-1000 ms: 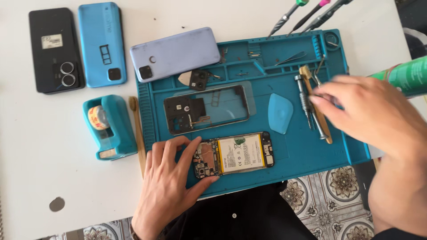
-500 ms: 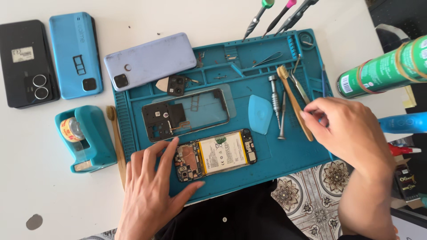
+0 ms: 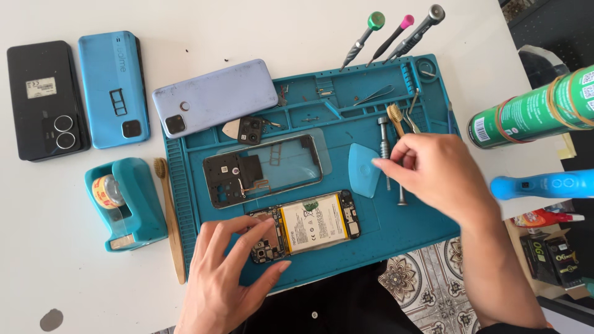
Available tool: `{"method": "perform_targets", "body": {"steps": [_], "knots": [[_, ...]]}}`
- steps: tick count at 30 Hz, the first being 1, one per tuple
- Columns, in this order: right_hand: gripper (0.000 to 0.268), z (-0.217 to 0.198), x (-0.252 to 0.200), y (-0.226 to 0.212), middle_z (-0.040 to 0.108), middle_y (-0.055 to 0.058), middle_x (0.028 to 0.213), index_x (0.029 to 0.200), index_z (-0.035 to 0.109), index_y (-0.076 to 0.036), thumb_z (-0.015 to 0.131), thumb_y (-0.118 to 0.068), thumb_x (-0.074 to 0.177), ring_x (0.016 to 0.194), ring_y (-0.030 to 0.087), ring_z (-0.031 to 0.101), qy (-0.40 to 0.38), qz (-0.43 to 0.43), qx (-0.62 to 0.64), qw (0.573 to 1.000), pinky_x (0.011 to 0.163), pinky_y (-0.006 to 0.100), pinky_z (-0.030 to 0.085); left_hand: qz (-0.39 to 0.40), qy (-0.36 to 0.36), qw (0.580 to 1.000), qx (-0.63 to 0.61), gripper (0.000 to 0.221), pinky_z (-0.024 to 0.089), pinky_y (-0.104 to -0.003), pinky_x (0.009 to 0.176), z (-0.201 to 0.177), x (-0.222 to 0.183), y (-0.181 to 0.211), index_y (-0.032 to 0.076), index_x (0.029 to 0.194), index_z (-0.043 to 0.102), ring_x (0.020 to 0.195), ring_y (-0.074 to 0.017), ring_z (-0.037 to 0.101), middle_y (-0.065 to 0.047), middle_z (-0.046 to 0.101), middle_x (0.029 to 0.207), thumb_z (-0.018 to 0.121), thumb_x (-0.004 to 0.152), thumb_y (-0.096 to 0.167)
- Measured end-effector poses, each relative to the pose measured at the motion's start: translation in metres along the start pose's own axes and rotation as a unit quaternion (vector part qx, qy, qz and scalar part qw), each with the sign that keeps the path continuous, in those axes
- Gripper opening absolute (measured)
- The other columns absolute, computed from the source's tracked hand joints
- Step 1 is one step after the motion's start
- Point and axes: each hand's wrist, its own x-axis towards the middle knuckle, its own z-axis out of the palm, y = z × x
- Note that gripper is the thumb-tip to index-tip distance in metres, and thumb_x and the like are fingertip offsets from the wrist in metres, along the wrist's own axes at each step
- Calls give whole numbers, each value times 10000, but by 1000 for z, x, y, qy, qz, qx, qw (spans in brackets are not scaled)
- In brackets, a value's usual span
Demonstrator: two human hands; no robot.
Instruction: The person disassembles a smartphone, removes the screen and battery, and cleans the internal components using a brush and compressed air. The person then reassembles the phone by placing the battery and screen back into the chassis.
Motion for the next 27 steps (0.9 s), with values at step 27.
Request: {"method": "perform_targets", "body": {"steps": [27], "knots": [[122, -5, 98, 4, 766, 186, 949, 1053, 683, 96, 766, 15, 1012, 893, 215, 782, 244, -305, 100, 915, 764, 307, 623, 5, -9, 997, -70, 593, 540, -440, 903, -15, -3, 1, 94, 1280, 645, 1127, -292, 556, -79, 616, 1228, 843, 780, 344]]}}
